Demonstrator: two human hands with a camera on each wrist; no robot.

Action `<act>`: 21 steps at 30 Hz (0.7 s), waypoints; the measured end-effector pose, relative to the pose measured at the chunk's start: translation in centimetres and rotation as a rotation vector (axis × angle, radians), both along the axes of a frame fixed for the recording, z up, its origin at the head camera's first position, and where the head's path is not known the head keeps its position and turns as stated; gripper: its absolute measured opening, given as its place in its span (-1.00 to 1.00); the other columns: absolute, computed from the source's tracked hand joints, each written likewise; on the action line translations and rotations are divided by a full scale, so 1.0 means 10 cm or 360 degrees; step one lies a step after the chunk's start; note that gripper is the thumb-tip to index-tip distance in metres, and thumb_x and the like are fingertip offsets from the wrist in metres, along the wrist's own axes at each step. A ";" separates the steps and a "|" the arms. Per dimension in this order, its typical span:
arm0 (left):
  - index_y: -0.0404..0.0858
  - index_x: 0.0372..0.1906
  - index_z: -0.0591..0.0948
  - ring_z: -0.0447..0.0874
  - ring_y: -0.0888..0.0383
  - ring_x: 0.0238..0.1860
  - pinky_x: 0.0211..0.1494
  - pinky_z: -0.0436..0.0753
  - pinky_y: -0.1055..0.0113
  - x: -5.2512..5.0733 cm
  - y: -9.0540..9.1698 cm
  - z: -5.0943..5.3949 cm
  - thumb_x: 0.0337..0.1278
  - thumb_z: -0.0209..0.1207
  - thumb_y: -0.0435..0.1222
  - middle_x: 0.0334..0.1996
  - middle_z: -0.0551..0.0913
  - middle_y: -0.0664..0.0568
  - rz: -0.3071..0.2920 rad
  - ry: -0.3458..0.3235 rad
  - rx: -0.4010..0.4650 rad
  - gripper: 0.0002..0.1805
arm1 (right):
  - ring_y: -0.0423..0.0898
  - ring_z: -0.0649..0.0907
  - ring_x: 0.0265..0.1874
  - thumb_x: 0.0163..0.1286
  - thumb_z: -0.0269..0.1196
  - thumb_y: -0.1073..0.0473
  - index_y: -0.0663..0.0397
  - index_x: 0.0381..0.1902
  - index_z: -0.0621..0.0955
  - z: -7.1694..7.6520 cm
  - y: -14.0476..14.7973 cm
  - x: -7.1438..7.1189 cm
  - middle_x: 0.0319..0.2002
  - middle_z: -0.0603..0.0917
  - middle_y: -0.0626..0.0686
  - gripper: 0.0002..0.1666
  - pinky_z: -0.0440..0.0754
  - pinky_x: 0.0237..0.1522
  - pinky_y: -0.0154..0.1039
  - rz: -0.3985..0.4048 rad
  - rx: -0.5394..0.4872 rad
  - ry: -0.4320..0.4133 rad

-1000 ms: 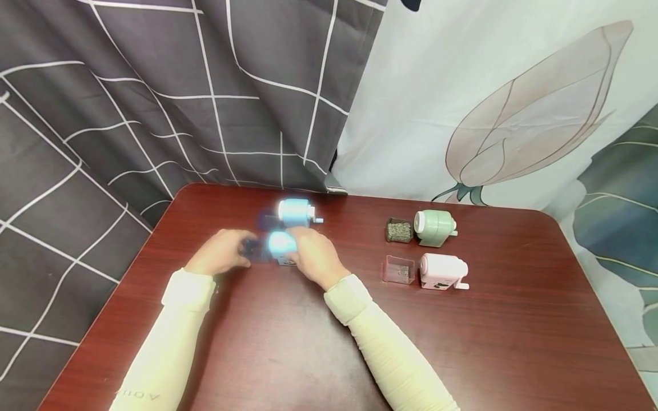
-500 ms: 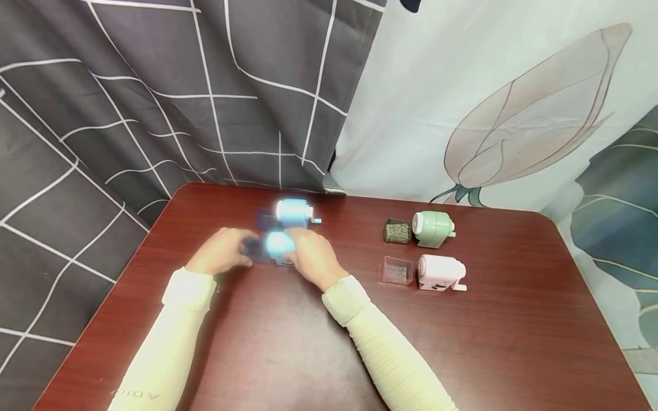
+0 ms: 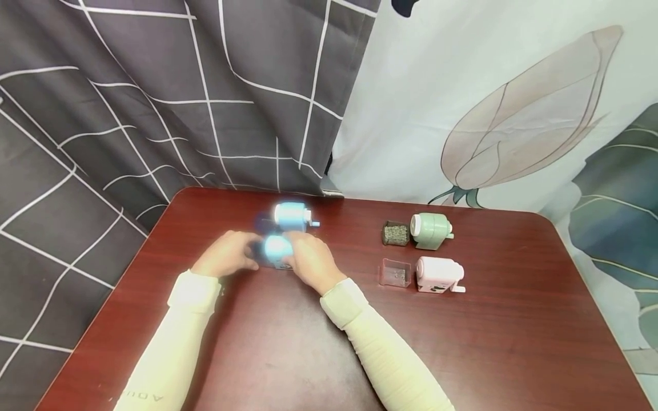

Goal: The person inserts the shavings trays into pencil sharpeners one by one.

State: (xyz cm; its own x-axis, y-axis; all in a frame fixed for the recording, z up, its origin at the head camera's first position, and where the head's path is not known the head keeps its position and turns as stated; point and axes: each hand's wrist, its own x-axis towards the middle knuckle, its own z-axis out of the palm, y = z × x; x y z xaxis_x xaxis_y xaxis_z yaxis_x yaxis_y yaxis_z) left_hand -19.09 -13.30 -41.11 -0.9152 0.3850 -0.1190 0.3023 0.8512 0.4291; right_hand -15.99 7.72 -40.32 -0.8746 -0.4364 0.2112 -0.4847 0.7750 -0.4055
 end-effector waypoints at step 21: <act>-0.21 0.05 0.57 0.49 0.16 -0.48 -0.31 0.54 0.28 0.01 0.13 -0.02 -0.43 0.50 -0.28 -0.45 0.61 0.08 -0.0022 -0.0003 -0.0001 -0.31 | -0.10 0.61 -0.14 0.09 0.37 0.07 0.12 0.06 0.52 -0.02 0.00 0.00 -0.04 0.62 0.00 -0.43 0.54 -0.09 -0.18 0.0006 -0.0001 0.0027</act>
State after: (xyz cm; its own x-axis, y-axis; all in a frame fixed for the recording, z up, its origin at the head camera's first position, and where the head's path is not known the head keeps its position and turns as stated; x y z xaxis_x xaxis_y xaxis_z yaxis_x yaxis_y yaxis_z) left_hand -19.02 -11.95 -41.27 -0.9096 0.3974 -0.1211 0.3131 0.8473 0.4289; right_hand -16.02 7.72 -40.50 -0.8693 -0.4395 0.2262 -0.4943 0.7729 -0.3978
